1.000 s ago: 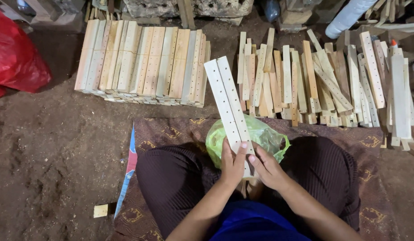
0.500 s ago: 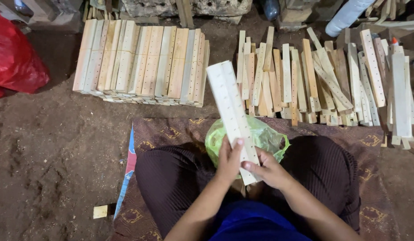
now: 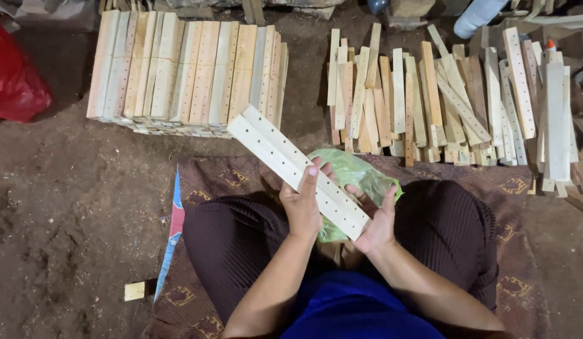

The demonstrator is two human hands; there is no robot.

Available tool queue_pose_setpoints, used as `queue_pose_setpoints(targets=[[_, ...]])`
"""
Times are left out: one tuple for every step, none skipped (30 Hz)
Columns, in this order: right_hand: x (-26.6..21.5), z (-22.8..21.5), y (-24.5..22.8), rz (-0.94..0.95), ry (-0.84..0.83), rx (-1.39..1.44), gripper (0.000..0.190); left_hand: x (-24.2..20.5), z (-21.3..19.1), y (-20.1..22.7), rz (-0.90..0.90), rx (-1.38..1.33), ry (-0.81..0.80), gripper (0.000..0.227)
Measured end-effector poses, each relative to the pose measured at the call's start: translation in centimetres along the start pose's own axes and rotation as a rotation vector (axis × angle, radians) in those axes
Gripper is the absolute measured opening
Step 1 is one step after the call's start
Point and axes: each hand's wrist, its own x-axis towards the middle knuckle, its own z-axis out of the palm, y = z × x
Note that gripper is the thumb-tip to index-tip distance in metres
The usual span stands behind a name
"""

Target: A person is threading a thin string through pre-drilled holes in wooden slats to assemble them, then stacking the finished pieces in a workshop.

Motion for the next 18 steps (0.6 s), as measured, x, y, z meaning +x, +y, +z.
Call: queue_pose_setpoints(targets=[[0.3,-0.5,0.0,0.001,0.001,0.000,0.100,0.1,-0.1,0.0,-0.001,0.000,0.001,0.030],[0.7,-0.9,0.0,0.010,-0.007,0.028,0.098,0.1,-0.2,-0.1,0.000,-0.015,-0.009,0.033],[1.0,-1.4,-0.1,0.020,-0.015,0.054,0.096,0.1,-0.4,-0.1,0.000,-0.032,-0.017,0.035],[1.5,-2.1,-0.2,0.021,-0.013,0.053,0.096,0.2,-0.4,-0.4,-0.001,-0.032,-0.015,0.035],[2.1,-2.6,-0.3,0.028,-0.028,0.056,0.099,0.3,-0.4,-0.5,-0.027,-0.047,0.008,0.037],[2.7,-3.0,-0.5,0.035,-0.043,0.060,0.101,0.5,-0.4,-0.6,-0.053,-0.062,0.032,0.038],[2.8,-3.1,-0.5,0.037,-0.045,0.058,0.101,0.6,-0.5,-0.7,-0.051,-0.063,0.033,0.038],[2.9,-3.3,-0.5,0.037,-0.051,0.060,0.102,0.6,-0.6,-0.8,-0.057,-0.073,0.037,0.039],[3.1,-3.3,-0.6,0.035,-0.059,0.061,0.102,0.8,-0.6,-0.9,-0.062,-0.083,0.039,0.039],[3.0,-3.2,-0.6,0.036,-0.062,0.060,0.102,0.9,-0.7,-1.1,-0.059,-0.084,0.039,0.039],[3.0,-3.2,-0.6,0.033,-0.077,0.030,0.102,1.1,-0.8,-1.2,-0.061,-0.094,0.062,0.039],[2.9,-3.1,-0.5,0.029,-0.093,-0.001,0.101,1.3,-0.9,-1.4,-0.063,-0.104,0.084,0.038],[2.7,-2.9,-0.3,0.027,-0.093,0.000,0.101,1.2,-1.0,-1.5,-0.063,-0.104,0.082,0.038],[2.5,-2.6,-0.2,0.027,-0.092,-0.028,0.100,1.2,-1.2,-1.6,-0.065,-0.091,0.085,0.037],[2.4,-2.3,0.0,0.027,-0.092,-0.059,0.098,1.3,-1.3,-1.6,-0.065,-0.079,0.091,0.037],[2.5,-2.3,0.3,0.026,-0.094,-0.060,0.098,1.2,-1.2,-1.6,-0.064,-0.081,0.089,0.037],[2.5,-2.5,0.7,0.043,-0.109,-0.089,0.097,1.0,-1.3,-1.7,-0.066,-0.056,0.046,0.033],[2.5,-2.6,1.1,0.059,-0.124,-0.118,0.096,0.8,-1.3,-1.7,-0.068,-0.031,0.003,0.030]])
